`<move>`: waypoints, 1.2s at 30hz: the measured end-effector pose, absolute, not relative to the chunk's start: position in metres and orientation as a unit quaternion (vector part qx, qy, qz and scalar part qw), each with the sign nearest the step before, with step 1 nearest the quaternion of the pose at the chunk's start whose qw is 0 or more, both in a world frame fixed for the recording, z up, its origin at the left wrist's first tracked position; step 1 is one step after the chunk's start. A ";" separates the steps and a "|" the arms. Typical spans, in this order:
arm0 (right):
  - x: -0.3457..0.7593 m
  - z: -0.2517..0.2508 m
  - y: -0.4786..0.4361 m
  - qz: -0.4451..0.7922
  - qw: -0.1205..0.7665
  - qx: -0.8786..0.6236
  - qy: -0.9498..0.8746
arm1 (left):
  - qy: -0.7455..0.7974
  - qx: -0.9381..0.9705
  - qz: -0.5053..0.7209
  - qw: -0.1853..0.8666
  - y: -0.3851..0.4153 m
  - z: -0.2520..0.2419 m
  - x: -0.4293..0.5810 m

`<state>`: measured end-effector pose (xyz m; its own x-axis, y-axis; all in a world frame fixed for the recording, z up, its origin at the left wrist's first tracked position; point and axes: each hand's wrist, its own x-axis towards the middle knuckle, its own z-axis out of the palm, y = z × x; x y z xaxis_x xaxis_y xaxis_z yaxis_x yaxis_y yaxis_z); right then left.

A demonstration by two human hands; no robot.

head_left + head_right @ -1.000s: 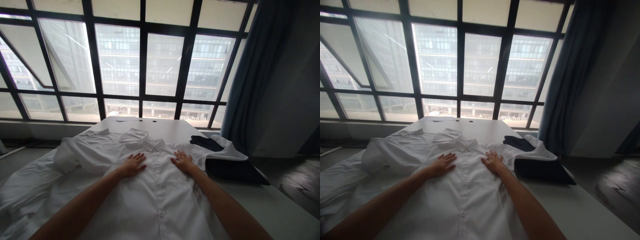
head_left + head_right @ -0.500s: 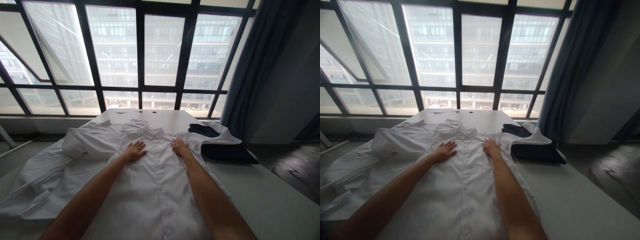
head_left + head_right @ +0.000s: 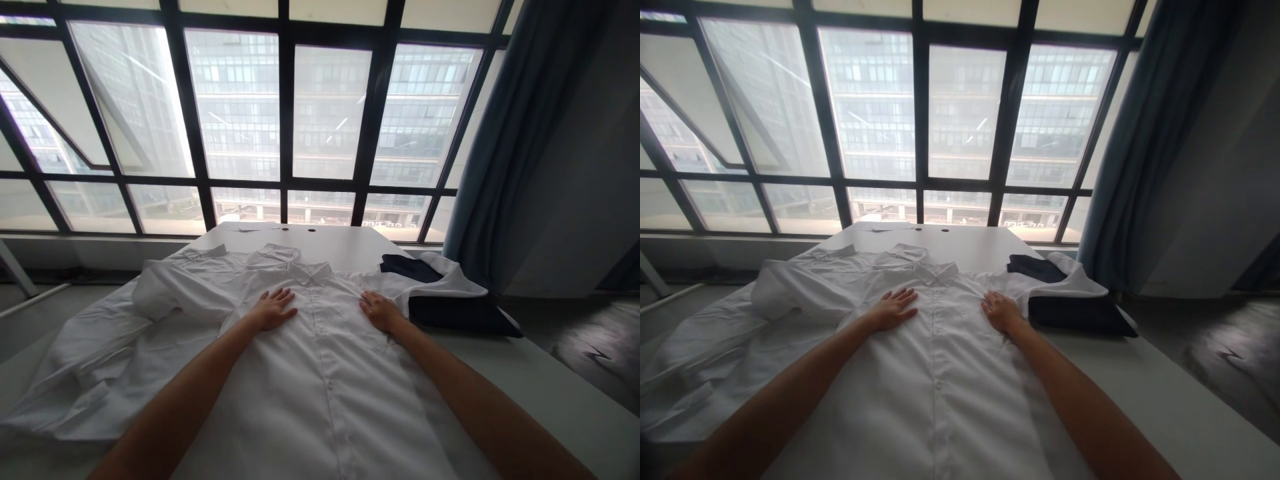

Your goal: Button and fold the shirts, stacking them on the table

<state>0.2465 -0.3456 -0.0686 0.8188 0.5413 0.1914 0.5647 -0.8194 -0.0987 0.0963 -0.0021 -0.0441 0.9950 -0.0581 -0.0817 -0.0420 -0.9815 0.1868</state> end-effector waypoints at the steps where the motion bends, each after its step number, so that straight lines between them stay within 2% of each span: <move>1: 0.245 -0.069 -0.350 -0.078 0.081 -0.949 -0.294 | -0.031 0.994 -0.045 0.096 -0.001 -0.044 0.095; 7: 0.232 -0.075 -0.365 -0.068 0.053 -0.962 -0.261 | -0.061 0.992 -0.043 0.097 0.005 -0.049 0.090; 10: 0.228 -0.073 -0.355 -0.027 0.017 -0.977 -0.209 | -0.061 0.993 -0.037 0.091 0.008 -0.051 0.088; 14: 0.230 -0.066 -0.334 0.008 0.014 -0.980 -0.198 | -0.048 0.995 -0.038 0.079 0.017 -0.050 0.089; 22: 0.234 -0.054 -0.324 0.008 0.027 -0.974 -0.225 | -0.021 0.996 -0.050 0.073 0.038 -0.040 0.095; 27: 0.218 -0.029 -0.299 -0.032 -0.021 -0.966 -0.255 | -0.012 0.998 -0.042 0.055 0.010 -0.015 0.111; 29: 0.206 -0.018 -0.273 -0.051 -0.009 -0.961 -0.271 | -0.013 0.998 -0.013 0.053 -0.009 -0.009 0.120; 31: 0.192 -0.010 -0.243 -0.048 0.037 -0.956 -0.287 | -0.010 0.997 0.019 0.072 -0.027 -0.010 0.130; 33: 0.180 -0.006 -0.216 -0.025 0.075 -0.949 -0.306 | 0.015 0.990 0.033 0.137 -0.037 -0.016 0.141; 36: 0.174 -0.005 -0.190 0.014 0.077 -0.942 -0.326 | 0.060 0.968 0.019 0.244 -0.038 -0.025 0.157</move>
